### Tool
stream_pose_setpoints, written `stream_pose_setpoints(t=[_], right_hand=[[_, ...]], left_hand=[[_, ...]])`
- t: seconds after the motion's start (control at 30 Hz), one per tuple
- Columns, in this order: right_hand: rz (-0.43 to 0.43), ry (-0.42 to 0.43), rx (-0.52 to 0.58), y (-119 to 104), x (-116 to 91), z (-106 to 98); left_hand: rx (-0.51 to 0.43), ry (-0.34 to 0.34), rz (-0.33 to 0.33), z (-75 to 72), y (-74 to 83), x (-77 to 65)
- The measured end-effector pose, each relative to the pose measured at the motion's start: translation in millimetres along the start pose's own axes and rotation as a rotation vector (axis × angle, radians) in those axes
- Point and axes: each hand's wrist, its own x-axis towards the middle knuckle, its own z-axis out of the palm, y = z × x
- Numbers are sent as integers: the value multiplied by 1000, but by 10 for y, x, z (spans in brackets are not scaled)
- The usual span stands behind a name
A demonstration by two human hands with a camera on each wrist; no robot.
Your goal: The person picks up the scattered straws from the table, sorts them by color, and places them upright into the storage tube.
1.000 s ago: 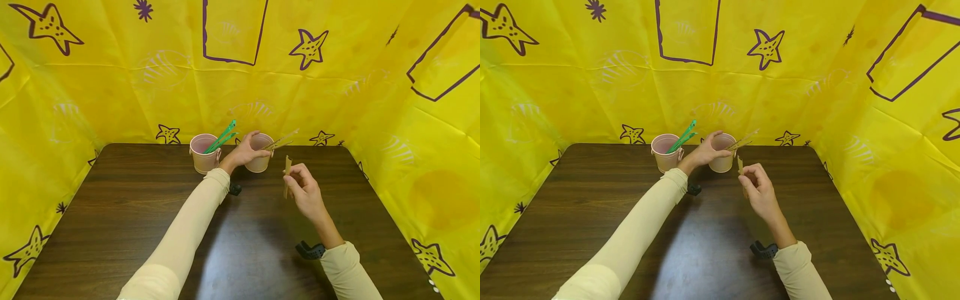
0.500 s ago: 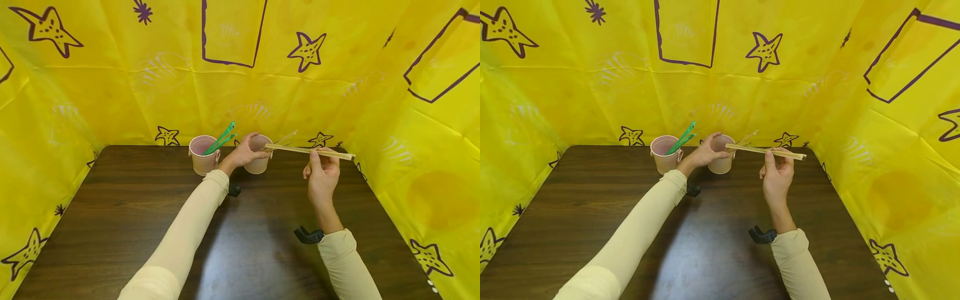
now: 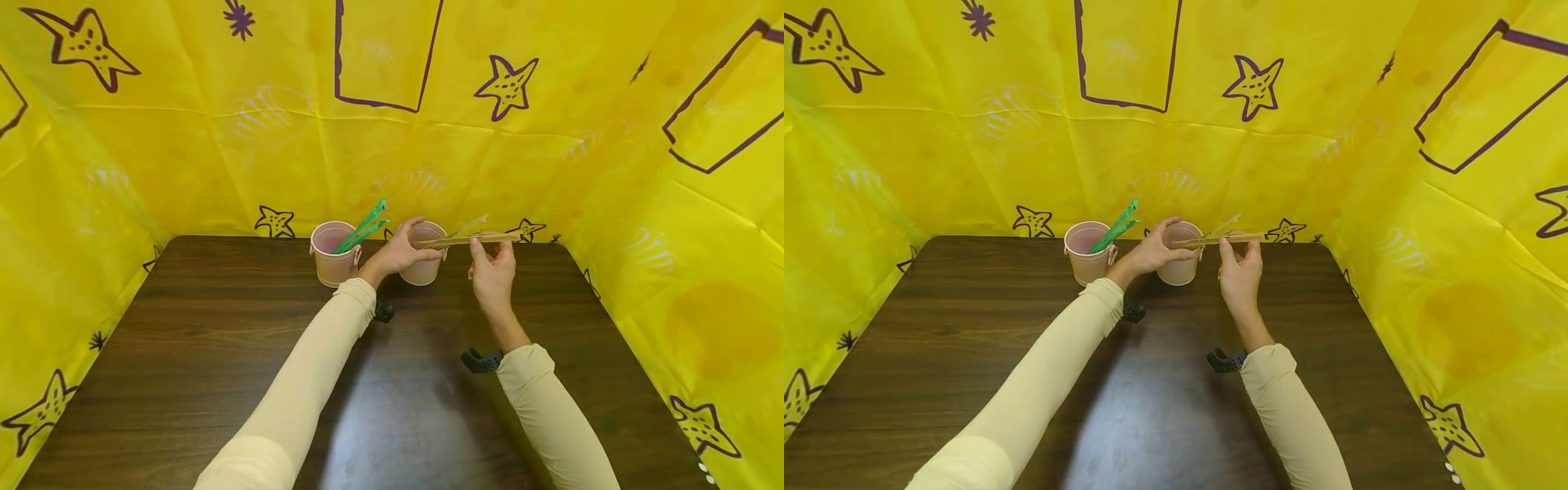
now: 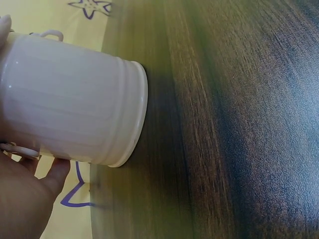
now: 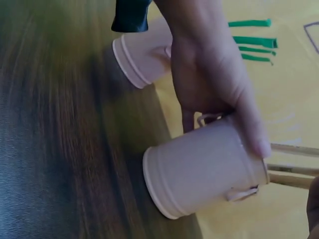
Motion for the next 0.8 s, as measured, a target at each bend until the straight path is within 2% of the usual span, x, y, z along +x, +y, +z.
stream_pose_setpoints(t=[0.33, 0.6, 0.8], right_hand=[[139, -89, -164, 138, 253, 103], [263, -274, -371, 206, 366, 122], [284, -324, -380, 143, 339, 144]], left_hand=[[12, 8, 8, -4, -2, -7], [33, -5, 24, 12, 0, -11], [34, -4, 21, 2, -2, -17]])
